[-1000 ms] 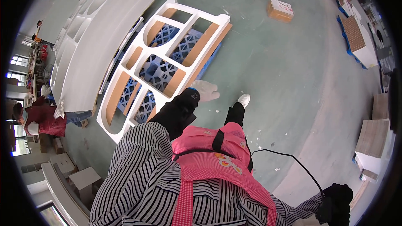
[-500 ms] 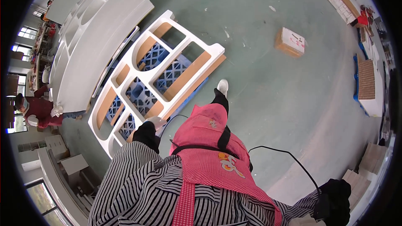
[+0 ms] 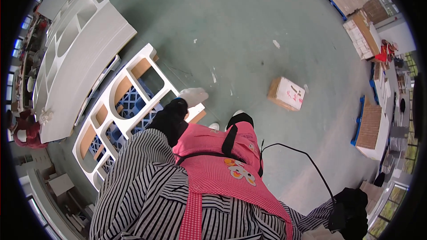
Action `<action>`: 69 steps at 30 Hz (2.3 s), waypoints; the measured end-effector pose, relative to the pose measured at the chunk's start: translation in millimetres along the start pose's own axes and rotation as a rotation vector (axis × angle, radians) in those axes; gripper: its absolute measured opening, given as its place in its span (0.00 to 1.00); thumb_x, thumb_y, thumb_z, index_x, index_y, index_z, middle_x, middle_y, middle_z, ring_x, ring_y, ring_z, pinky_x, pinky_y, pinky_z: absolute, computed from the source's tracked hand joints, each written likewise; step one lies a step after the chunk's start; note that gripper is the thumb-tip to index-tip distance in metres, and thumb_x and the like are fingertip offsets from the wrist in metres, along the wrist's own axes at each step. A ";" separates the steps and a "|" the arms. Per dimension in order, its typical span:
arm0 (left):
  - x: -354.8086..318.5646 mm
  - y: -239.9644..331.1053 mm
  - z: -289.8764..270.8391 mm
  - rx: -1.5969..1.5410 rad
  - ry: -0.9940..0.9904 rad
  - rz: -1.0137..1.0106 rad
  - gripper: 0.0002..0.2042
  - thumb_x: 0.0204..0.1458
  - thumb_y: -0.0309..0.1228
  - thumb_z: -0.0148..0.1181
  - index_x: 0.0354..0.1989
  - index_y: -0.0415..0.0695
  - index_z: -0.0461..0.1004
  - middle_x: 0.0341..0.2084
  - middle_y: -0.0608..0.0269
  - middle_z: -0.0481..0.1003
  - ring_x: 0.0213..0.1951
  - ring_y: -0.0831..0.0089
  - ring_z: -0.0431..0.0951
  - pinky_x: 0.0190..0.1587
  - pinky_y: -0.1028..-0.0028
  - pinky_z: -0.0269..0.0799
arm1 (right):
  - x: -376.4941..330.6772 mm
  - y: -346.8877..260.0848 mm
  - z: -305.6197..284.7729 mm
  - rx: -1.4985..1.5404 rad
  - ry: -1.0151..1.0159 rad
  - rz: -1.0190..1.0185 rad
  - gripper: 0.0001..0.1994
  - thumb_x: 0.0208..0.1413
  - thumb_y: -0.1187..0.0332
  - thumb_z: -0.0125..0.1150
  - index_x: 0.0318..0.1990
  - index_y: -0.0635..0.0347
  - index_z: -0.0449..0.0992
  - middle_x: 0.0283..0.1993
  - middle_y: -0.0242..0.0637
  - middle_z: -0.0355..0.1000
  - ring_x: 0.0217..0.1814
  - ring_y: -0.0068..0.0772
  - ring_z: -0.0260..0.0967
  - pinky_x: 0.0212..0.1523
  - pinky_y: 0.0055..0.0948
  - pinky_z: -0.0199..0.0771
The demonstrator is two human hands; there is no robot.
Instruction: Cleaning and inspecting a white shelving unit using a cloth and sponge in a factory setting.
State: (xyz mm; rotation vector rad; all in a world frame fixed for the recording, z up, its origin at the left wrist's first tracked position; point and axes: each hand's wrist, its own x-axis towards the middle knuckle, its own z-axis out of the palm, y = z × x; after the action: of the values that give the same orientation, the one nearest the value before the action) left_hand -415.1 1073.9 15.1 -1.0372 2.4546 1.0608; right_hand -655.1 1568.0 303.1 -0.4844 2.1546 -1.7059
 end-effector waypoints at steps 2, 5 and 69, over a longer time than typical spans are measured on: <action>70.3 26.4 -27.3 0.014 0.023 -0.022 0.20 0.60 0.51 0.48 0.49 0.54 0.78 0.44 0.56 0.80 0.48 0.51 0.79 0.51 0.58 0.73 | 76.0 4.3 19.1 0.045 -0.057 0.012 0.16 0.60 0.63 0.58 0.52 0.60 0.76 0.52 0.43 0.75 0.50 0.38 0.76 0.50 0.37 0.77; 136.0 41.4 -67.7 0.046 0.068 0.021 0.20 0.59 0.51 0.47 0.49 0.54 0.78 0.44 0.55 0.80 0.49 0.51 0.79 0.53 0.57 0.73 | 196.2 11.9 59.2 0.105 -0.148 0.033 0.16 0.60 0.63 0.58 0.52 0.60 0.76 0.52 0.43 0.75 0.50 0.38 0.76 0.50 0.38 0.78; 368.4 -678.9 -699.6 -2.547 2.939 0.326 0.43 0.63 0.66 0.34 0.73 0.39 0.48 0.70 0.39 0.53 0.68 0.44 0.62 0.63 0.49 0.68 | 262.7 -213.2 1795.2 -0.159 -2.598 0.257 0.10 0.64 0.71 0.60 0.50 0.62 0.75 0.45 0.30 0.75 0.44 0.20 0.73 0.45 0.24 0.76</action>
State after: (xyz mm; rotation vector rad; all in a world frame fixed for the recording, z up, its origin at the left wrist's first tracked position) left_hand -173.1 61.6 -36.6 0.2910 0.8594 -0.2864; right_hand -29.8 -137.6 110.4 -1.1915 0.1736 0.1459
